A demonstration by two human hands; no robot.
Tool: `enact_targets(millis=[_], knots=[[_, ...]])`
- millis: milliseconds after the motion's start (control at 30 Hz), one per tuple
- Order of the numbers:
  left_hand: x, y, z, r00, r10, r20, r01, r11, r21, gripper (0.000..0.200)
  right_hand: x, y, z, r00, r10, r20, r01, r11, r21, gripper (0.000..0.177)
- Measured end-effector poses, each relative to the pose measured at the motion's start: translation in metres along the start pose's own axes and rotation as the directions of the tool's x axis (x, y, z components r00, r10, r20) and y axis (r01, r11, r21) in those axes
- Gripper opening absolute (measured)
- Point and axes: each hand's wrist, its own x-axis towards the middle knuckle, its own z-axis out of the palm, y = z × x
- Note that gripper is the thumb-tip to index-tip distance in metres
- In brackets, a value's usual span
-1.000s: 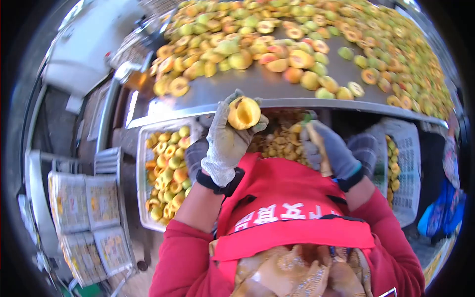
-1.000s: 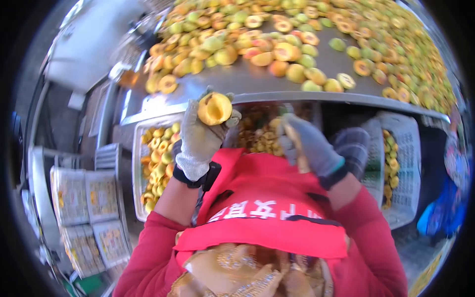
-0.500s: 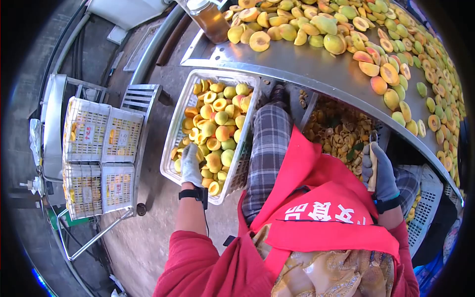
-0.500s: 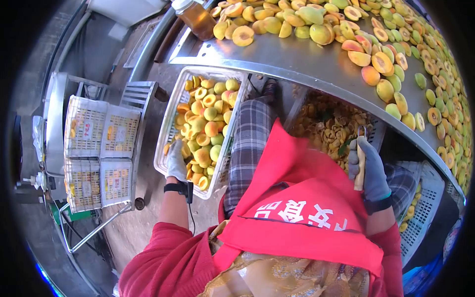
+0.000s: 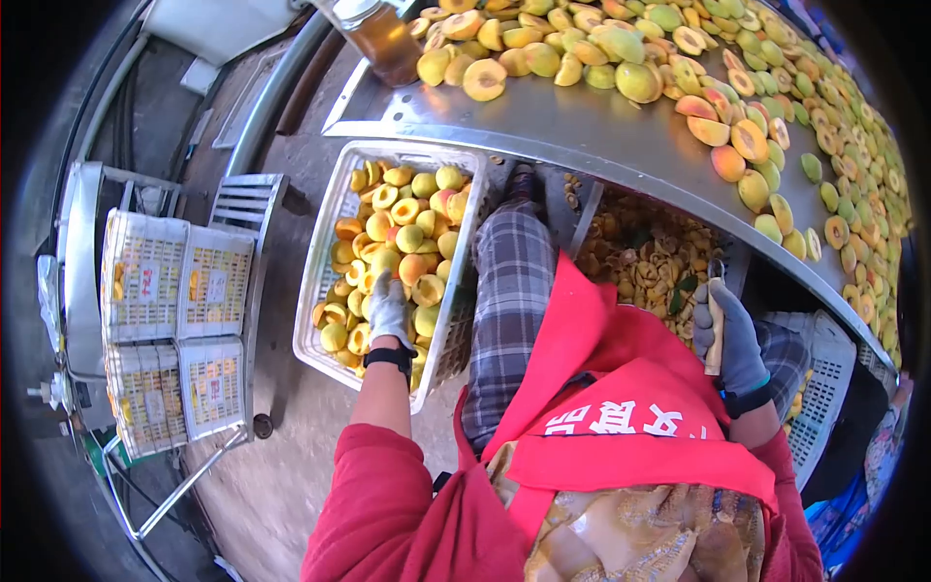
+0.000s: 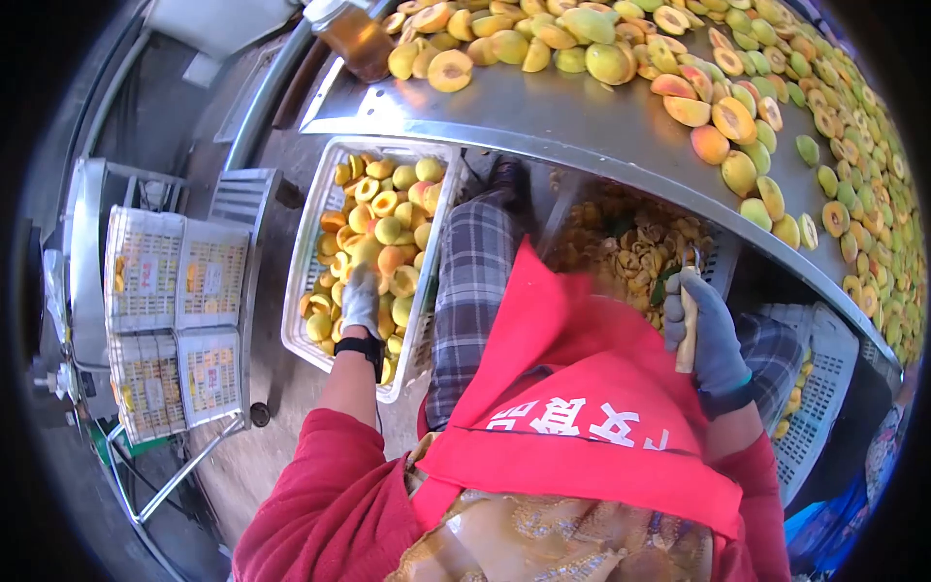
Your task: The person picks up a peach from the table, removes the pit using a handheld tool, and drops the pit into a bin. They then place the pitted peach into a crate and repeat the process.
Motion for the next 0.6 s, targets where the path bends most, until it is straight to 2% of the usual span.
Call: enact_targets(millis=[33, 67, 133, 167, 233, 267, 300, 333, 367, 400, 467, 500, 533, 600], knots=[[0.005, -0.001, -0.001, 0.997, 0.036, -0.063, -0.04, 0.996, -0.075, 0.042, -0.002, 0.0, -0.001, 1.0, -0.011, -0.006, 0.011, 1.0, -0.001, 0.023], [0.016, -0.007, -0.004, 0.998, 0.009, -0.064, -0.018, 0.989, -0.15, 0.041, -0.002, 0.002, -0.005, 1.0, -0.025, 0.008, 0.025, 1.0, 0.002, 0.023], [0.022, 0.02, -0.014, 0.993, 0.056, -0.103, -0.062, 0.997, -0.051, 0.042, 0.003, 0.007, -0.013, 0.997, -0.057, 0.046, 0.057, 0.998, 0.006, 0.024], [0.023, 0.032, -0.016, 0.961, 0.25, -0.12, -0.251, 0.968, 0.011, 0.043, 0.004, 0.007, -0.013, 0.997, -0.042, 0.059, 0.041, 0.999, 0.017, 0.024], [0.01, 0.089, -0.011, 0.953, 0.272, -0.132, -0.295, 0.932, -0.208, 0.044, 0.009, 0.011, -0.02, 0.995, -0.047, 0.083, 0.048, 0.999, -0.013, 0.024], [0.005, 0.118, -0.004, 0.911, 0.392, -0.132, -0.412, 0.888, -0.205, 0.04, 0.01, 0.012, -0.021, 0.995, -0.044, 0.084, 0.046, 0.999, -0.02, 0.025], [-0.015, 0.157, 0.003, 0.9, 0.433, -0.045, -0.396, 0.772, -0.497, 0.037, 0.015, 0.015, -0.024, 0.997, -0.025, 0.078, 0.026, 0.999, -0.019, 0.025], [-0.026, 0.193, 0.016, 0.819, 0.57, -0.072, -0.529, 0.699, -0.482, 0.036, 0.017, 0.016, -0.027, 0.998, -0.013, 0.06, 0.014, 1.0, -0.011, 0.025], [-0.036, 0.222, 0.03, 0.774, 0.633, -0.019, -0.545, 0.651, -0.528, 0.035, 0.015, 0.013, -0.027, 0.987, -0.053, 0.155, 0.054, 0.999, 0.0, 0.024], [-0.047, 0.251, 0.045, 0.718, 0.695, 0.03, -0.555, 0.598, -0.579, 0.034, 0.012, 0.012, -0.027, 0.988, -0.066, 0.141, 0.064, 0.998, 0.016, 0.023], [-0.09, 0.312, 0.072, 0.68, 0.68, 0.274, -0.494, 0.701, -0.514, 0.033, 0.011, 0.01, -0.029, 0.985, -0.088, 0.146, 0.08, 0.995, 0.059, 0.021], [-0.081, 0.324, 0.095, 0.501, 0.786, 0.362, -0.538, 0.61, -0.581, 0.038, 0.008, 0.006, -0.027, 0.986, -0.102, 0.13, 0.099, 0.995, 0.033, 0.022], [-0.099, 0.343, 0.114, 0.462, 0.785, 0.413, -0.614, 0.619, -0.49, 0.038, 0.006, 0.004, -0.028, 0.986, -0.111, 0.123, 0.111, 0.994, 0.007, 0.024], [-0.112, 0.367, 0.153, 0.281, 0.783, 0.554, -0.748, 0.541, -0.385, 0.037, 0.012, 0.006, -0.037, 0.978, -0.153, 0.141, 0.152, 0.988, 0.022, 0.024]])
